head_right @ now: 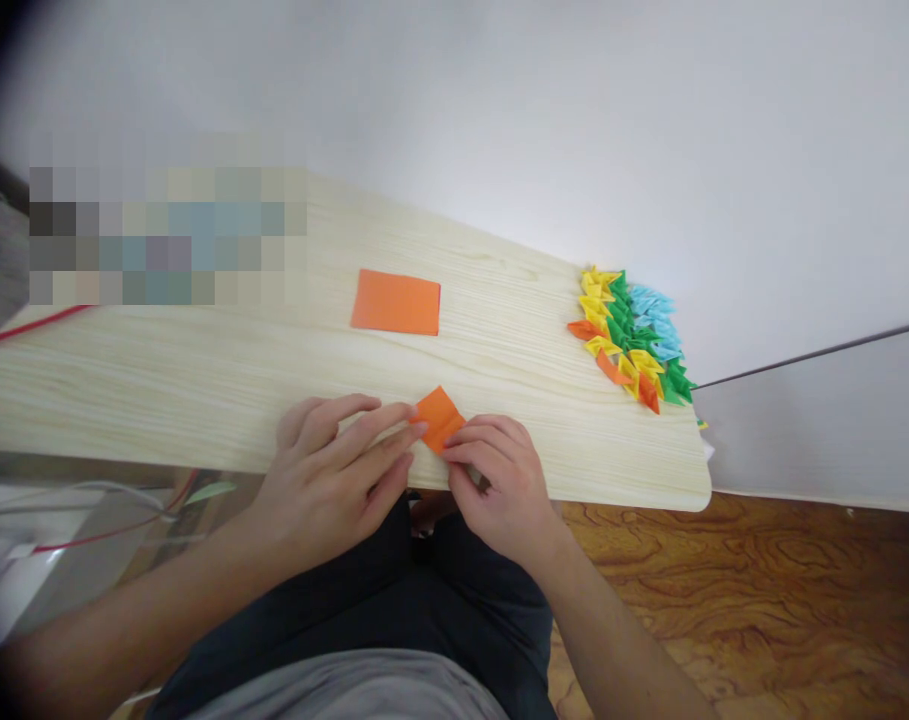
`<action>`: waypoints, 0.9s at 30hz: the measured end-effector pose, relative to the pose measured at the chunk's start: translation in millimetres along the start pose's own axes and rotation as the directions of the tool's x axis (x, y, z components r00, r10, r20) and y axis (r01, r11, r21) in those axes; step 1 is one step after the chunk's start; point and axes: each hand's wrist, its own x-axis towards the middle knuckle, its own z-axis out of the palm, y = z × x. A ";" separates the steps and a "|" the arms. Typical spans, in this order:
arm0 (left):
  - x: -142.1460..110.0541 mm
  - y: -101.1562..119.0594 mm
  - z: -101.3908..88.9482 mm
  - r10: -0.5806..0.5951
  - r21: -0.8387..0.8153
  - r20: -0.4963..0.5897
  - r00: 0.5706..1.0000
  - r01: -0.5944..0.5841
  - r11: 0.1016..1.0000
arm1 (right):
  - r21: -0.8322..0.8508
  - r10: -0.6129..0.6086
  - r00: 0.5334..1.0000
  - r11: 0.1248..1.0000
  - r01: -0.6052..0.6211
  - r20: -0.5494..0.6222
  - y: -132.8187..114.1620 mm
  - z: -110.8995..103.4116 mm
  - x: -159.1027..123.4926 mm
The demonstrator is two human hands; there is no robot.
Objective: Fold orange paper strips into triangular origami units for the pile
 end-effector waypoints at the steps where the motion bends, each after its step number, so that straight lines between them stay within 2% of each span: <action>1: -0.1 0.0 0.1 -0.015 0.007 0.002 1.000 0.015 1.000 | 0.000 0.000 1.000 1.000 0.000 -0.003 0.3 0.2 -0.5; 12: -5.0 -4.4 -0.8 -0.031 -0.023 0.077 0.997 0.032 0.999 | 0.002 0.005 0.999 1.000 -0.005 0.040 -1.6 -4.6 4.4; 16: -5.7 -4.4 -3.5 -0.028 -0.015 0.081 0.996 0.029 0.999 | -0.010 0.080 0.996 0.997 -0.080 0.040 -4.4 -4.6 10.5; 21: -5.0 -3.3 -6.3 -0.044 -0.023 0.082 0.996 0.046 0.999 | -0.061 0.202 0.979 0.978 -0.202 -0.012 -7.6 -1.1 14.8; 27: -4.5 -3.5 -4.6 -0.038 -0.066 0.083 0.996 0.044 0.997 | -0.110 0.287 0.957 0.953 -0.282 0.032 -9.8 -2.4 23.5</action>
